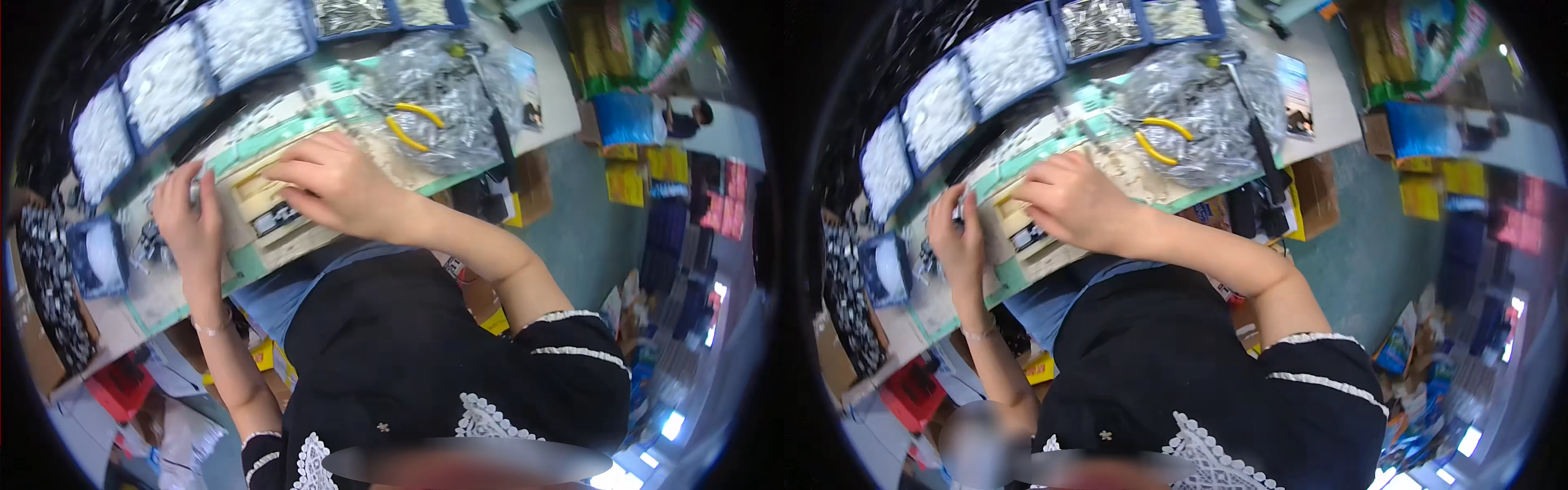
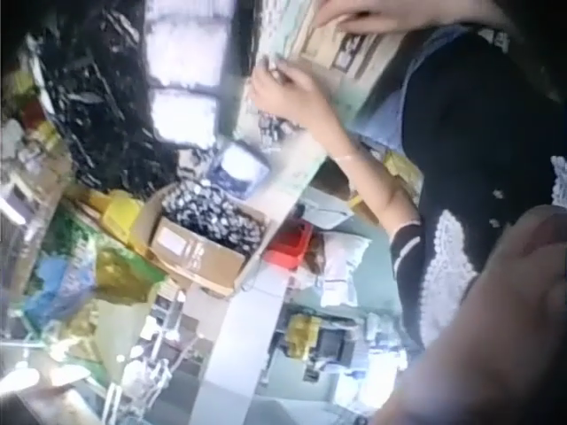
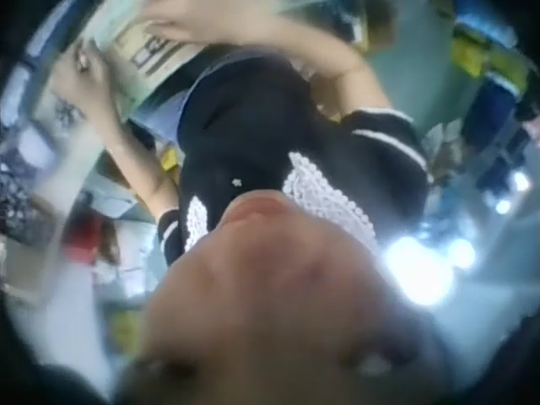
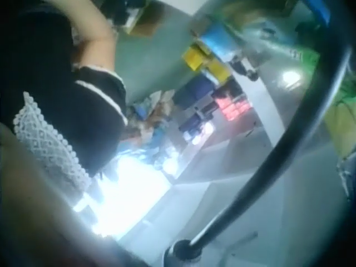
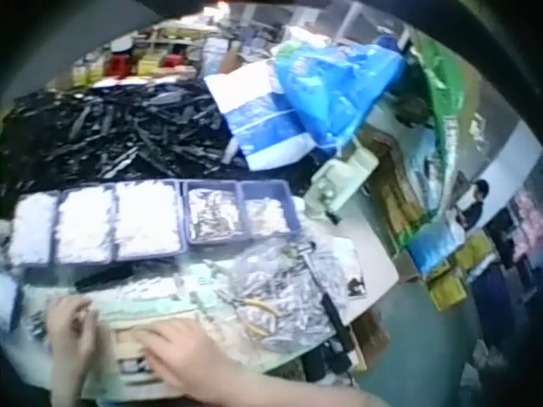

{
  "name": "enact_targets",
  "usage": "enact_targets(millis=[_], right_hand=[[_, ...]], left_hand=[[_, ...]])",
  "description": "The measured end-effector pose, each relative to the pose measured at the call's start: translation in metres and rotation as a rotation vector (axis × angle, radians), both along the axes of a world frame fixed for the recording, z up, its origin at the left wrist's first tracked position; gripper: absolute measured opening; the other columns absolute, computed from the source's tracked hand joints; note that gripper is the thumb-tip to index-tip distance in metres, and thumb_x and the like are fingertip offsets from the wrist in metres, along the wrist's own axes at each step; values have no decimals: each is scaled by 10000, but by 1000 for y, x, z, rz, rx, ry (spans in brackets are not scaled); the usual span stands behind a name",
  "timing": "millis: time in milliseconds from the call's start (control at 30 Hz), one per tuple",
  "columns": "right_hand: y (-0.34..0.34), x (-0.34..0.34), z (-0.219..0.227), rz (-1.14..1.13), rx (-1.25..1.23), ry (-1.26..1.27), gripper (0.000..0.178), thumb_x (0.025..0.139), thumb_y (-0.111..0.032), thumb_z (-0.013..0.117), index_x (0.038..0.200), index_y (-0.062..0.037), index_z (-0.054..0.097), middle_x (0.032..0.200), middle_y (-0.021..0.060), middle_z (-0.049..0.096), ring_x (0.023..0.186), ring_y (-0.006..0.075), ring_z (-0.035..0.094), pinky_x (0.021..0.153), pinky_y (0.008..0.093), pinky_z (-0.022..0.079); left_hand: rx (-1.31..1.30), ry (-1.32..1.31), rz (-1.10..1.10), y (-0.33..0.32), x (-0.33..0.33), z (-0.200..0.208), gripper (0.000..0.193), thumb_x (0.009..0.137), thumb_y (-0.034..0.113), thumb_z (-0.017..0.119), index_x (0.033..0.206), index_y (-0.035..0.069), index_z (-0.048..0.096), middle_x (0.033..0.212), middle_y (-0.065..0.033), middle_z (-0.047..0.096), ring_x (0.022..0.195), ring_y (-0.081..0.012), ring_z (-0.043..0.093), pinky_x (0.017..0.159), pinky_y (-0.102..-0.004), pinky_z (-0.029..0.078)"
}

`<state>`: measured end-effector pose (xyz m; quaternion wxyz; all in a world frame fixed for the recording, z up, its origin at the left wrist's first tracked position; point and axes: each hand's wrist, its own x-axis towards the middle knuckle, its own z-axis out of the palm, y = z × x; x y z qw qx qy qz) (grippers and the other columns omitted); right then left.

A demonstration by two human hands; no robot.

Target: The person assembles electronic components by joining small motors and plastic housings at a workbench. The assembly is secured with screws using a screwdriver and pliers.

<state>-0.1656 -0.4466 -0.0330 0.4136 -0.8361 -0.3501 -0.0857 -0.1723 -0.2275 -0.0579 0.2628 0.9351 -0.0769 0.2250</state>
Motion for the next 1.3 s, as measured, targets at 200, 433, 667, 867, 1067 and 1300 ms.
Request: enact_targets(millis=[200,433,667,867,1067,1300], right_hand=[[23,4,23,88,376,144,203,794,-81,669,991,-34,680,898,91,624,785,244,627,668,318,511],[16,0,40,161,494,517,93,776,-58,666,855,-11,685,796,93,649,717,207,623,619,295,487],[7,2,54,361,130,179,141,766,-61,633,883,15,649,777,126,610,755,302,623,639,373,497],[5,-6,71,448,-220,13,147,756,-46,591,890,13,590,774,118,557,757,308,618,623,383,496],[0,-17,53,321,7,106,123,795,-58,612,908,-17,587,854,114,557,772,283,602,646,361,497],[-6,-27,20,106,-30,137,109,759,-41,657,848,-45,595,780,77,555,724,262,579,638,351,459]], left_hand=[[-923,414,-150,-15,-35,27,177,876,35,627,1041,-28,619,956,-64,653,824,-100,582,737,-206,437],[-1242,447,-327,0,-48,17,224,859,8,642,1076,-34,610,947,-61,642,811,-98,576,726,-216,456],[-854,663,-314,-4,-53,66,187,836,-10,659,1016,-36,612,893,-26,621,813,-78,572,716,-192,449],[-800,864,-255,1,-56,72,198,845,3,634,1033,-49,605,894,-37,640,815,-81,581,743,-218,471],[-825,836,-404,-14,-53,72,197,850,26,628,1035,-41,616,866,-27,647,801,-69,583,742,-221,476],[-745,668,-278,-24,-68,53,343,789,17,688,1121,-17,610,908,-45,637,787,-83,559,675,-211,443]])
